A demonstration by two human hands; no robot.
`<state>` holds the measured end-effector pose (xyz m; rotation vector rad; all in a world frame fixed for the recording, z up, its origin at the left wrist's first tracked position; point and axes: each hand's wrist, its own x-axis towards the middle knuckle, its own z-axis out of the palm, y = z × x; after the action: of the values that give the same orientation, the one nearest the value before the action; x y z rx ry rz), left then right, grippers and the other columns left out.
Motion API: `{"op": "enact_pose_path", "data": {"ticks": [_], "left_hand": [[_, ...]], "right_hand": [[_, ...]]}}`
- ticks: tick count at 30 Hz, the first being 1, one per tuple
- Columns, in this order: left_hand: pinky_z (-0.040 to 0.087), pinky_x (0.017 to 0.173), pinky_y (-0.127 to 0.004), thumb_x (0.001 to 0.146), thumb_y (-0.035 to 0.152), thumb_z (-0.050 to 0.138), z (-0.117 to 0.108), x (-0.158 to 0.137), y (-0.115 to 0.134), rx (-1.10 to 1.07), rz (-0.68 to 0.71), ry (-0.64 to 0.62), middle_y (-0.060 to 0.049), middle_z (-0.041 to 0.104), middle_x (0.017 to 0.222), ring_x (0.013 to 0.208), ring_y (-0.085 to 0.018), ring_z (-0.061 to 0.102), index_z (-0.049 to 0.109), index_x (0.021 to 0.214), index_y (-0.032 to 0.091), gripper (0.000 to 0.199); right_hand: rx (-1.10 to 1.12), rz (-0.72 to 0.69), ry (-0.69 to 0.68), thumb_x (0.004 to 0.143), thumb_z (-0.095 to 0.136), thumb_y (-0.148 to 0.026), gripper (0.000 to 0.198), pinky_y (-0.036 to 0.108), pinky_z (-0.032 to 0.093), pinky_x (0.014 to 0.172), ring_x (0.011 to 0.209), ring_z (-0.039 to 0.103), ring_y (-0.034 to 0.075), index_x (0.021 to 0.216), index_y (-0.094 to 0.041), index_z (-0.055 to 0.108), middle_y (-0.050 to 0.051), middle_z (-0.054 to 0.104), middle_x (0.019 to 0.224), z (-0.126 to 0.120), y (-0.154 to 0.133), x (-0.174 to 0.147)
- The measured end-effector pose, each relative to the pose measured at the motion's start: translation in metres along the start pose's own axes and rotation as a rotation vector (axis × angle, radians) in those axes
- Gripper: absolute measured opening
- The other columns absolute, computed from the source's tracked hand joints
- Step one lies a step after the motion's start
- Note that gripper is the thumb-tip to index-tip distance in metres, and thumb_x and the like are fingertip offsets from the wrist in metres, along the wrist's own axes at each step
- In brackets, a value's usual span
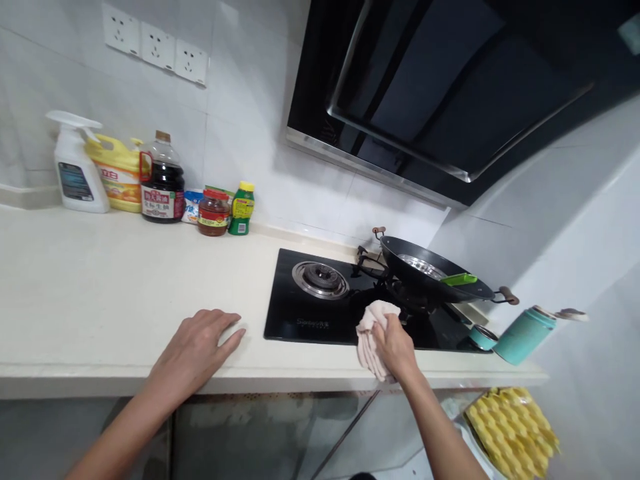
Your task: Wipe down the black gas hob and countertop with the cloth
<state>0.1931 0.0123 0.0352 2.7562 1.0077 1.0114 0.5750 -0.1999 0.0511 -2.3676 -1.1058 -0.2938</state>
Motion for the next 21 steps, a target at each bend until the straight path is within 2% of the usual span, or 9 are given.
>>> {"op": "enact_pose_path", "data": {"ticks": [4, 7, 9, 11, 15, 18, 21], "left_hand": [[0.047, 0.095, -0.044, 0.098, 0.050, 0.045, 0.000, 0.001, -0.001, -0.029, -0.010, -0.020, -0.010, 0.075, 0.111, 0.108, -0.031, 0.065, 0.073, 0.113, 0.020, 0.044], [0.047, 0.095, -0.044, 0.096, 0.049, 0.047, -0.001, 0.001, -0.003, -0.050, -0.026, -0.045, -0.009, 0.076, 0.111, 0.109, -0.030, 0.065, 0.074, 0.111, 0.022, 0.041], [0.047, 0.096, -0.043, 0.095, 0.050, 0.048, -0.003, 0.001, -0.005, -0.064, -0.030, -0.075, -0.007, 0.076, 0.111, 0.109, -0.030, 0.065, 0.074, 0.109, 0.024, 0.039], [0.047, 0.096, -0.044, 0.094, 0.050, 0.049, -0.007, 0.002, -0.007, -0.072, -0.044, -0.131, -0.007, 0.075, 0.113, 0.110, -0.030, 0.065, 0.075, 0.108, 0.025, 0.038], [0.048, 0.098, -0.044, 0.091, 0.051, 0.050, -0.023, 0.016, -0.004, -0.114, -0.110, -0.300, -0.008, 0.075, 0.118, 0.115, -0.031, 0.064, 0.075, 0.112, 0.024, 0.042], [0.051, 0.096, -0.041, 0.090, 0.053, 0.049, -0.034, 0.041, 0.008, -0.188, -0.187, -0.371, -0.009, 0.074, 0.123, 0.113, -0.030, 0.067, 0.072, 0.120, 0.023, 0.048], [0.052, 0.094, -0.038, 0.090, 0.051, 0.050, -0.034, 0.077, 0.023, -0.176, -0.176, -0.377, -0.009, 0.071, 0.129, 0.112, -0.029, 0.068, 0.070, 0.124, 0.022, 0.049]], "right_hand": [[0.022, -0.142, -0.107, 0.098, 0.039, -0.039, 0.036, 0.033, 0.043, 0.082, 0.095, 0.068, 0.026, 0.123, -0.019, 0.054, 0.011, 0.072, 0.106, 0.009, -0.066, -0.009], [-0.016, -0.299, -0.166, 0.099, 0.042, -0.043, 0.043, 0.035, 0.042, 0.096, 0.116, 0.062, 0.026, 0.134, -0.019, 0.052, 0.013, 0.066, 0.126, 0.020, -0.109, -0.006], [-0.095, -0.339, -0.218, 0.100, 0.042, -0.045, 0.048, 0.037, 0.039, 0.103, 0.126, 0.057, 0.027, 0.140, -0.021, 0.050, 0.014, 0.061, 0.137, 0.025, -0.125, 0.003], [-0.148, -0.310, -0.262, 0.101, 0.040, -0.043, 0.045, 0.040, 0.039, 0.104, 0.126, 0.057, 0.028, 0.137, -0.020, 0.054, 0.015, 0.063, 0.135, 0.028, -0.127, 0.016], [-0.204, -0.182, -0.268, 0.101, 0.038, -0.031, 0.038, 0.047, 0.034, 0.108, 0.122, 0.061, 0.032, 0.124, -0.011, 0.061, 0.022, 0.068, 0.124, 0.026, -0.109, 0.042], [-0.258, -0.081, -0.277, 0.099, 0.043, -0.031, 0.037, 0.047, 0.038, 0.103, 0.117, 0.064, 0.034, 0.121, -0.008, 0.062, 0.025, 0.069, 0.120, 0.028, -0.097, 0.060], [-0.278, -0.010, -0.294, 0.100, 0.044, -0.038, 0.041, 0.046, 0.044, 0.097, 0.116, 0.066, 0.035, 0.125, -0.010, 0.060, 0.026, 0.068, 0.122, 0.034, -0.094, 0.079]]}}
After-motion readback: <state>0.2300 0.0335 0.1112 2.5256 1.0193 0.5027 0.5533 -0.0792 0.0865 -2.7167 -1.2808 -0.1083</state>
